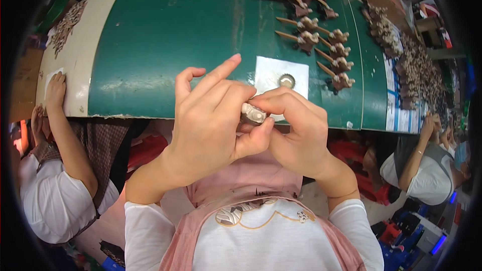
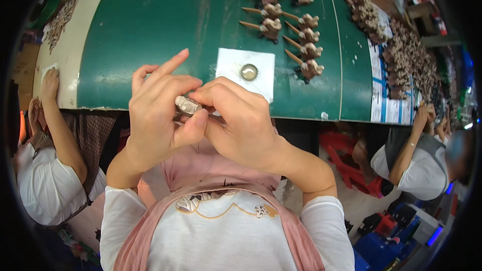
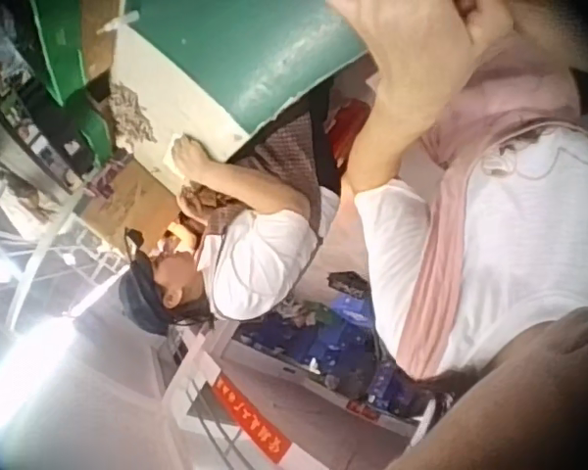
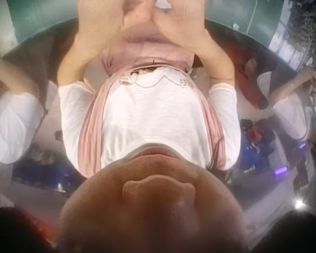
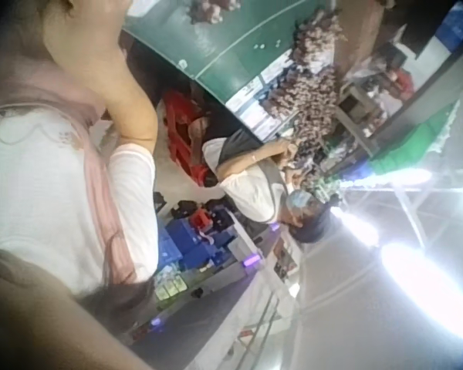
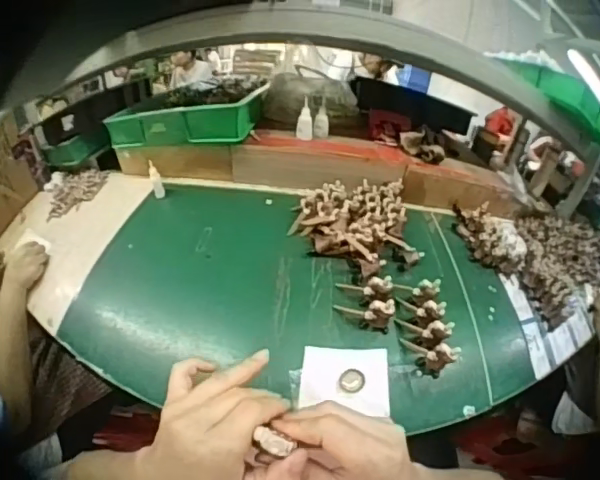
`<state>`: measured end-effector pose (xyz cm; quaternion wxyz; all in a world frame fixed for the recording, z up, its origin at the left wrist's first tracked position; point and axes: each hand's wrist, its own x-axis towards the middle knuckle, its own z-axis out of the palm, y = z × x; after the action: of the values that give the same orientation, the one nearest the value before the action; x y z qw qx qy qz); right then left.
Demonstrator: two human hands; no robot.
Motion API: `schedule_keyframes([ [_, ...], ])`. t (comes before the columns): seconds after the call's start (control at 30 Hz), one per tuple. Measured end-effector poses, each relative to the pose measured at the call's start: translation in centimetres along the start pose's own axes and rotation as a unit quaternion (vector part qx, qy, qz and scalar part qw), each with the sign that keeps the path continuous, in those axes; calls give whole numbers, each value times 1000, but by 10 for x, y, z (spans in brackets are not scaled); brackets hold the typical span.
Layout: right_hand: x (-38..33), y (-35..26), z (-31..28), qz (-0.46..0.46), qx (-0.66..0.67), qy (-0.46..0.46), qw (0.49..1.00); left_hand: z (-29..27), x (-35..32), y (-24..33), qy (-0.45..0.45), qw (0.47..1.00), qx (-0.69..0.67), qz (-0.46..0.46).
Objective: The person assembles small figurines by attaching a white clay-like head to a brown body and inserting a wooden stick into the base. The person repeatedly picks up components, joins them, and places the finished figurines on a green table.
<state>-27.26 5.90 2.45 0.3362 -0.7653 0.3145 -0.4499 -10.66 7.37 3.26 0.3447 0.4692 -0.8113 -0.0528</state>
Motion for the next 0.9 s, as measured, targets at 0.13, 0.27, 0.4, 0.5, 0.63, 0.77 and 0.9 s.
schedule_keyframes([
  [0.13, 16, -1, 4, 15, -2, -55, 998, -12, -1, -19, -12, 998, 50, 24],
  [0.27, 58, 15, -6, 24, -85, -42, 995, -23, 5, -39, 92, 992, 80, -27],
  [0.4, 120, 56, -28, 135, -155, -71, 976, -35, -10, -65, 149, 980, 79, -106],
  [0.5, 146, 103, -32, 40, -299, -133, 944, -26, -13, -70, 103, 984, 93, -108],
  [0.63, 152, 121, -30, 11, -358, -159, 920, -22, -18, -67, 64, 986, 61, -141],
  [0.77, 151, 120, -32, 13, -359, -166, 918, -15, -12, -62, 37, 989, 29, -144],
  [0.9, 128, 79, -73, 18, -288, -66, 955, -12, -3, -53, 41, 989, -11, -139],
])
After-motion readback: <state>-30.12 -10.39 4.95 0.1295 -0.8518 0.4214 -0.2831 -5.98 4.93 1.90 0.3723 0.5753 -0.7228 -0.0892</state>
